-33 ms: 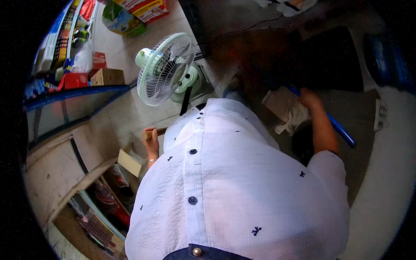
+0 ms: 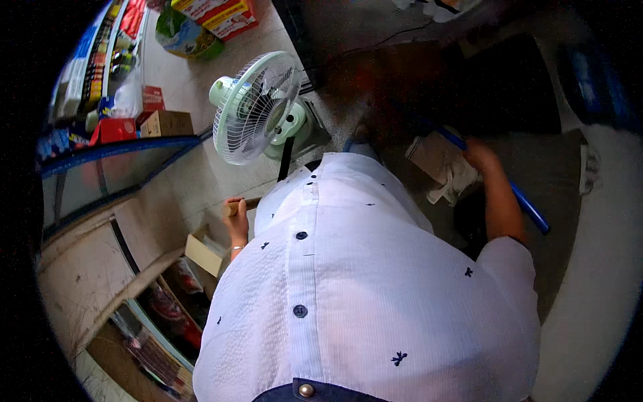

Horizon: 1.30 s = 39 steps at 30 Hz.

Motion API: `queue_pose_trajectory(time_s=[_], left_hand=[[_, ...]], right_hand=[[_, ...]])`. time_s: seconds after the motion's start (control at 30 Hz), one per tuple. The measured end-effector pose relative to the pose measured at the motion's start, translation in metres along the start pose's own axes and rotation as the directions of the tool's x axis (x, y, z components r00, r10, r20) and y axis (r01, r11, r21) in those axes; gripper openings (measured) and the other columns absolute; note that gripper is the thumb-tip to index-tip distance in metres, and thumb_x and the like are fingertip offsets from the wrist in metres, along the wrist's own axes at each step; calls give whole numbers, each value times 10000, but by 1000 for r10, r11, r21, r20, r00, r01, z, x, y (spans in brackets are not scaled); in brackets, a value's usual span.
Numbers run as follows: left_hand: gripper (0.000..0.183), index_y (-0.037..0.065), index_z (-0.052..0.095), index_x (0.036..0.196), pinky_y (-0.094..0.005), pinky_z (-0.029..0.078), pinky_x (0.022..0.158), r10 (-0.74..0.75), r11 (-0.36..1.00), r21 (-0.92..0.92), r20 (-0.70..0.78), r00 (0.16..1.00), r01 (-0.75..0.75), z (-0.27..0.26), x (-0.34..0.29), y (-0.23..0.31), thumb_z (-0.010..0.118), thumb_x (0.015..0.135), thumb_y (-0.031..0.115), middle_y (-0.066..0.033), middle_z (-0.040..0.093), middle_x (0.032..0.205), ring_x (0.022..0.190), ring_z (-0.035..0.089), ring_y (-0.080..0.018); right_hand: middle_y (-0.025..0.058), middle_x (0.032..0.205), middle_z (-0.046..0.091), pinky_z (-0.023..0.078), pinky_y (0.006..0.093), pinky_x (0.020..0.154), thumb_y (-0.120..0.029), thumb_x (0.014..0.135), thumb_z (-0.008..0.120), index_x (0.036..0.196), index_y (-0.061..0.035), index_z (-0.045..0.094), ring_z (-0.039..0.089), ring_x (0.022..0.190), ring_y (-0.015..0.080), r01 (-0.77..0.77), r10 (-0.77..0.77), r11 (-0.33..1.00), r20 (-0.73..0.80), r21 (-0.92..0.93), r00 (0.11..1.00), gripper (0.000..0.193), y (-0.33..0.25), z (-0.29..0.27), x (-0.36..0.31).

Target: The person sweeps the floor using a broom and a dustpan, moves stools, handles a backpack, and adjusts a small fan and a wooden board.

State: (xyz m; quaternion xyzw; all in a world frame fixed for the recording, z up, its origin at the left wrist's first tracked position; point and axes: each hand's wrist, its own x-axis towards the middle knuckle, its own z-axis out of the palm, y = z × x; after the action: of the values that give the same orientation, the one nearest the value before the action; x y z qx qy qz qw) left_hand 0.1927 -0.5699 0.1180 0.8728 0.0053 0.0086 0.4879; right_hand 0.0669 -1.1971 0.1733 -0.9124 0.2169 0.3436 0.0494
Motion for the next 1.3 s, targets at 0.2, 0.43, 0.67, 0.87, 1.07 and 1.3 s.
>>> queue_pose_trajectory(time_s=[0.2,0.43,0.67,0.87,1.07,1.3], left_hand=[[70,28,563,758,-273,442,665,-4,999,-42,170,986,12,2,8,6,600,702,46,-64,590,740,696,548,-148],[57,25,564,731,-281,448,645,12,998,53,240,971,-26,6,-11,25,596,684,34,-75,596,735,677,552,-150],[54,24,567,702,-265,442,667,70,997,-39,333,941,-60,-6,-55,56,584,656,1,-63,601,721,693,551,-145],[56,21,573,719,-254,445,655,182,979,11,418,890,-205,-8,-94,105,602,672,13,-55,605,711,682,556,-130],[107,16,533,714,-237,428,662,279,958,-195,484,829,-209,7,-125,147,628,670,-5,-40,567,719,691,521,-113],[143,32,513,717,-206,385,609,339,915,-379,541,770,-137,33,-143,154,654,721,53,-5,524,692,649,456,-68]], right_hand=[[151,854,596,476,382,643,-230,789,556,1139,-10,457,582,741,277,-273,220,912,195,306,956,425,-16,31,-97],[133,743,574,437,341,450,-195,813,513,1102,-28,483,532,519,215,-314,70,771,415,555,907,335,-36,74,-137],[156,904,590,465,367,628,-203,803,501,1107,-51,502,579,733,270,-233,18,834,398,499,917,340,-54,162,-164],[159,998,574,452,388,742,-160,773,515,1090,-58,513,569,863,308,-159,44,913,296,376,954,333,-49,167,-219],[180,995,569,450,388,757,-95,750,494,1011,-47,556,563,877,315,-210,156,923,186,322,970,273,-34,236,-268],[170,1019,563,446,384,775,-32,751,469,980,-51,582,551,921,306,-496,369,822,403,280,838,256,-99,235,-361]])
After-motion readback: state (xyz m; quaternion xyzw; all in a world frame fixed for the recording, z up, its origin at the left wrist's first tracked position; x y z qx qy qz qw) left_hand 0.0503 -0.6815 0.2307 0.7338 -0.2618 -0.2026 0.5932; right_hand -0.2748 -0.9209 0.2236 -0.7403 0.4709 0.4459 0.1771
